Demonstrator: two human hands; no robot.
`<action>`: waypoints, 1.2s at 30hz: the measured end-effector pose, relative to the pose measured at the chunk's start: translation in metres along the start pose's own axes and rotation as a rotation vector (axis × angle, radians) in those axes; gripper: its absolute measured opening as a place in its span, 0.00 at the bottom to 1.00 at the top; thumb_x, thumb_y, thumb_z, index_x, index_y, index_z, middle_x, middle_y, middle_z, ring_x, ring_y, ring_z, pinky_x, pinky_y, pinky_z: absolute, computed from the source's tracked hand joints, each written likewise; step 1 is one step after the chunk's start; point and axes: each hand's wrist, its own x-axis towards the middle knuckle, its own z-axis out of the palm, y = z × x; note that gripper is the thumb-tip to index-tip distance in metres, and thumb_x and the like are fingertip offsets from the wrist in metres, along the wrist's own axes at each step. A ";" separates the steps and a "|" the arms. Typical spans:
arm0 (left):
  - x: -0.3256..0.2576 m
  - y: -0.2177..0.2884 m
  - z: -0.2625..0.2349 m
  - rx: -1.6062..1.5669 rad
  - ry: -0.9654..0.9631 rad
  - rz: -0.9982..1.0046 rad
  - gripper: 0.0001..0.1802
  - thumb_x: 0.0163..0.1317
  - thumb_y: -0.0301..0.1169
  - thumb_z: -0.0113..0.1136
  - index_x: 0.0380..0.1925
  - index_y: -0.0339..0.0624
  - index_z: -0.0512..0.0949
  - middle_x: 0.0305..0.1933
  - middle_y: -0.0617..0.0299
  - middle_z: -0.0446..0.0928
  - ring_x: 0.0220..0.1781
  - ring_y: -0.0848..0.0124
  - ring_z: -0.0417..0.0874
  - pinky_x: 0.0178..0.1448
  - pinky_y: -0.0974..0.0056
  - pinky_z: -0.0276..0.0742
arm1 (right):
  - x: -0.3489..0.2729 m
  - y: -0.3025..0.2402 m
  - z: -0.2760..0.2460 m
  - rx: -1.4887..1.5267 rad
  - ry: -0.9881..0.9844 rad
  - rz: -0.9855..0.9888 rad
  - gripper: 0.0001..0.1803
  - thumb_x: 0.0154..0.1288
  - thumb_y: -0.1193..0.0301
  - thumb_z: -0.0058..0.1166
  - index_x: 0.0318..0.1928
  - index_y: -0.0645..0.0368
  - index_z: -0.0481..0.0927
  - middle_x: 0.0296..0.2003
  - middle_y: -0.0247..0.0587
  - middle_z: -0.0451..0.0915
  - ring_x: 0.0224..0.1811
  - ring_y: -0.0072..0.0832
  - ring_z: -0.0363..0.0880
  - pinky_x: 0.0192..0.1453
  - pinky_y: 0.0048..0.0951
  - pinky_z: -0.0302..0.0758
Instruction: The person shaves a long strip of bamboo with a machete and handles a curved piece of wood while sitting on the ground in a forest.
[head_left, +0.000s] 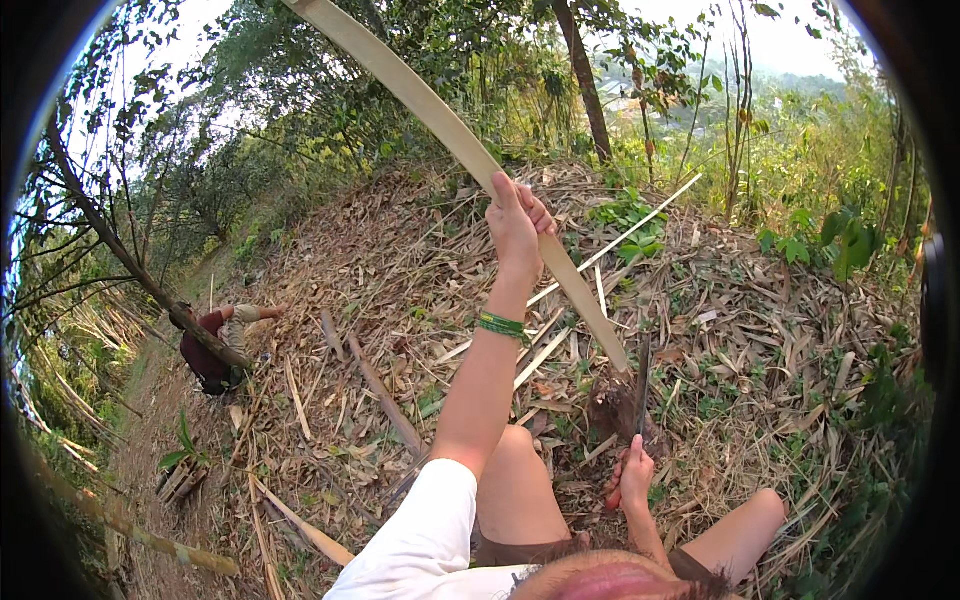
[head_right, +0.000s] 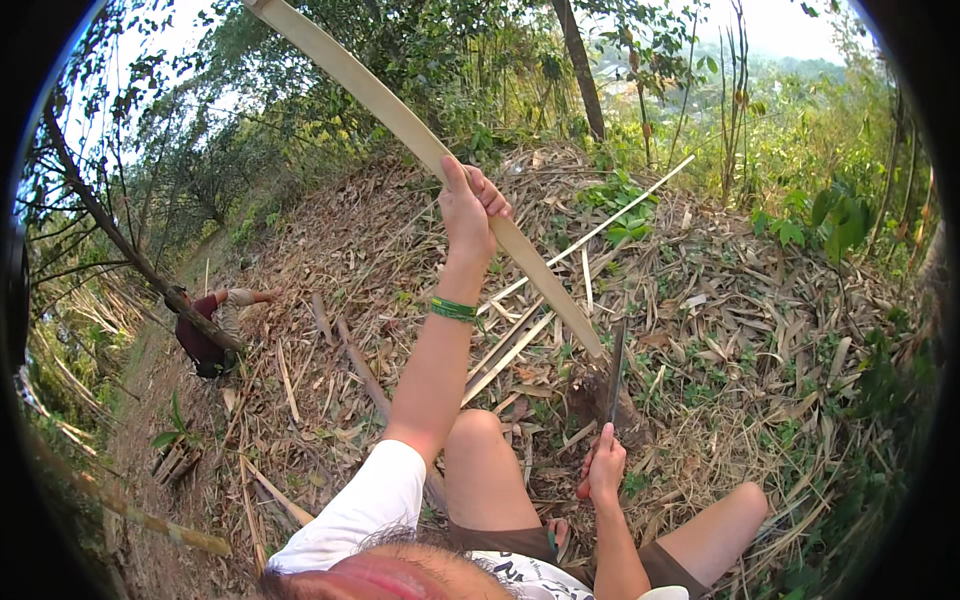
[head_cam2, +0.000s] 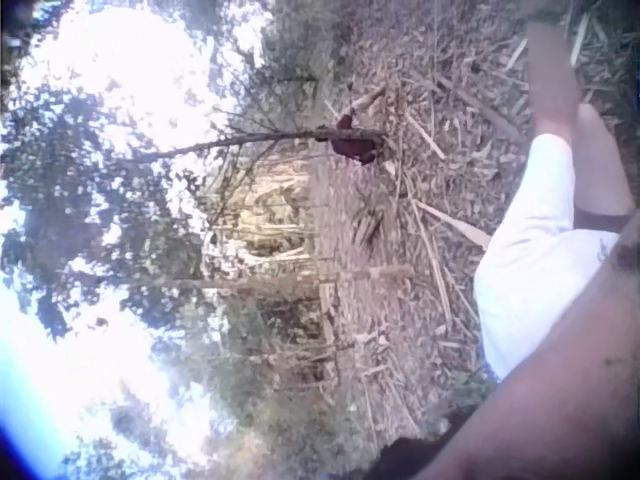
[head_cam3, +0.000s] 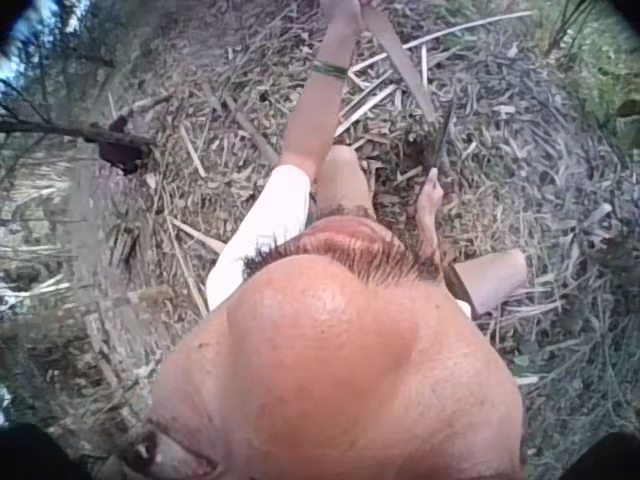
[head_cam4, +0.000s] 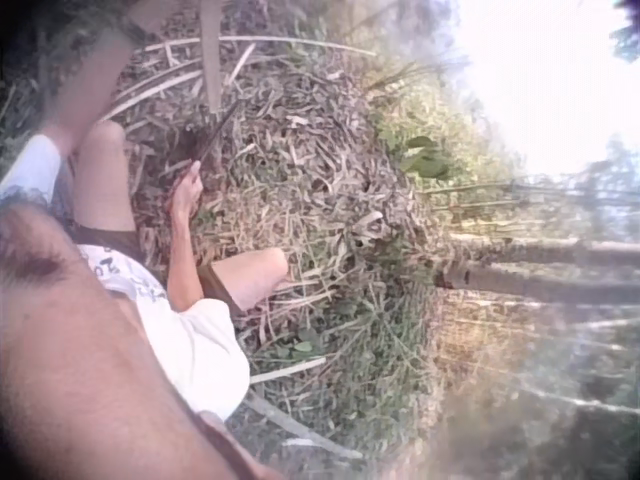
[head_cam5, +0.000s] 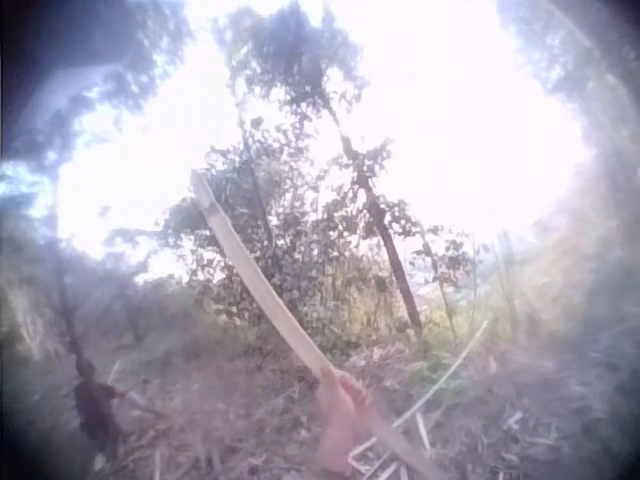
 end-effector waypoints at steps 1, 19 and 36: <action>0.004 -0.003 0.002 0.003 0.007 -0.009 0.33 0.72 0.66 0.45 0.25 0.47 0.62 0.16 0.70 0.55 0.16 0.76 0.60 0.22 0.67 0.65 | 0.002 -0.002 -0.004 0.007 0.000 -0.001 0.33 0.80 0.45 0.40 0.24 0.58 0.68 0.13 0.32 0.66 0.12 0.22 0.65 0.15 0.27 0.62; -0.019 -0.004 0.030 -0.056 -0.045 0.046 0.29 0.73 0.63 0.48 0.25 0.52 0.63 0.17 0.72 0.55 0.15 0.76 0.60 0.20 0.68 0.63 | 0.005 -0.036 -0.034 -0.092 -0.009 -0.054 0.32 0.78 0.42 0.43 0.29 0.59 0.72 0.14 0.31 0.69 0.12 0.19 0.67 0.17 0.25 0.64; -0.026 -0.001 0.017 -0.060 -0.150 0.167 0.28 0.74 0.60 0.47 0.25 0.52 0.62 0.17 0.74 0.53 0.16 0.79 0.57 0.19 0.71 0.59 | 0.032 -0.190 0.032 0.120 -0.101 -0.567 0.31 0.78 0.43 0.42 0.33 0.60 0.74 0.13 0.29 0.69 0.11 0.15 0.65 0.13 0.19 0.60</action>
